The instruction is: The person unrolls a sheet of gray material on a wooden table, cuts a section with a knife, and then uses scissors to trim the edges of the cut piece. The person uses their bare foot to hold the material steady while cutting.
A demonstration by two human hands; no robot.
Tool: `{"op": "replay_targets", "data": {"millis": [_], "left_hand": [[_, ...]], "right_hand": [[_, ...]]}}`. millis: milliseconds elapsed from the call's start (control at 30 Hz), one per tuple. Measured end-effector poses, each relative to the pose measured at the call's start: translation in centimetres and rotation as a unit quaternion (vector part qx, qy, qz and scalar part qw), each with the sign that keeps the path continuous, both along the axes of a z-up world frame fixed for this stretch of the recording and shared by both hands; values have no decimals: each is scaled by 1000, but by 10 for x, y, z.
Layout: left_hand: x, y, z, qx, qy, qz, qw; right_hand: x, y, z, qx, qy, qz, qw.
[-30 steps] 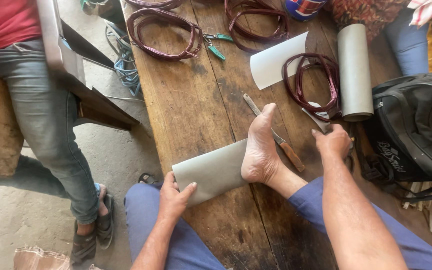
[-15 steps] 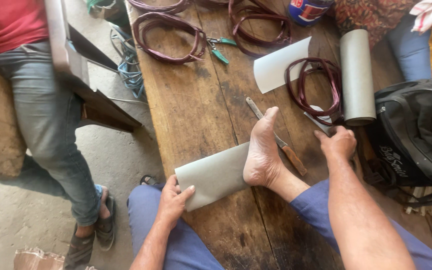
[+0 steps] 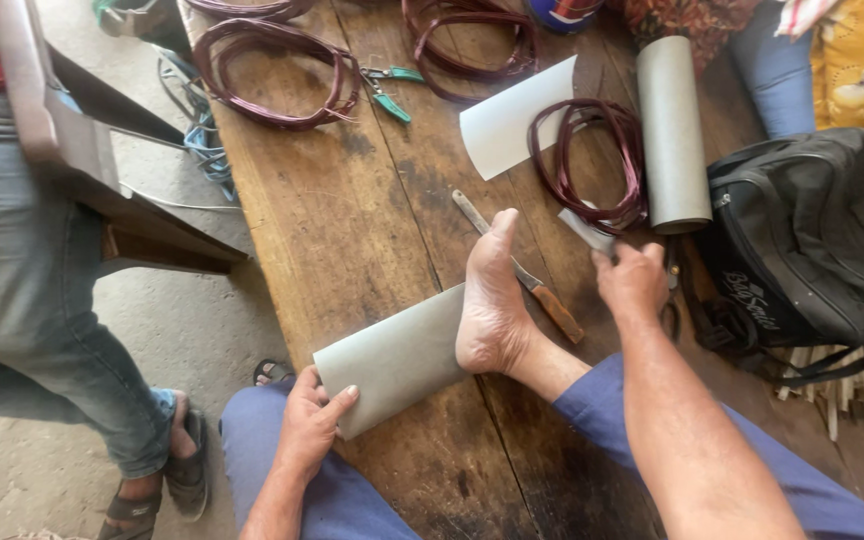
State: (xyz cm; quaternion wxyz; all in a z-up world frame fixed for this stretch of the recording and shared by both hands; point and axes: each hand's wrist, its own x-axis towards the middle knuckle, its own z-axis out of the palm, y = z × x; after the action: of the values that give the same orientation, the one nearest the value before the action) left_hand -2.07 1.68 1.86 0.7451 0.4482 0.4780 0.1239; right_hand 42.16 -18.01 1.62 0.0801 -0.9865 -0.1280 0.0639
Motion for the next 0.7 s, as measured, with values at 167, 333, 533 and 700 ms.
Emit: {"op": "replay_targets", "data": {"millis": [167,333,533,700], "left_hand": [[-1,0,-3,5,20,-8,1000],[-2,-1,-4,15,-6,-2,1000],[-2,-1,-5,14,-22,-4,1000],[-1,-2,-5,7,-41,4,999]], "right_hand": [[-21,8,17,-17,15,112,993],[-29,13,11,120,30,159,980],[-15,28,-15,140,33,177,974],[-23,31,-28,134,67,145,978]]}}
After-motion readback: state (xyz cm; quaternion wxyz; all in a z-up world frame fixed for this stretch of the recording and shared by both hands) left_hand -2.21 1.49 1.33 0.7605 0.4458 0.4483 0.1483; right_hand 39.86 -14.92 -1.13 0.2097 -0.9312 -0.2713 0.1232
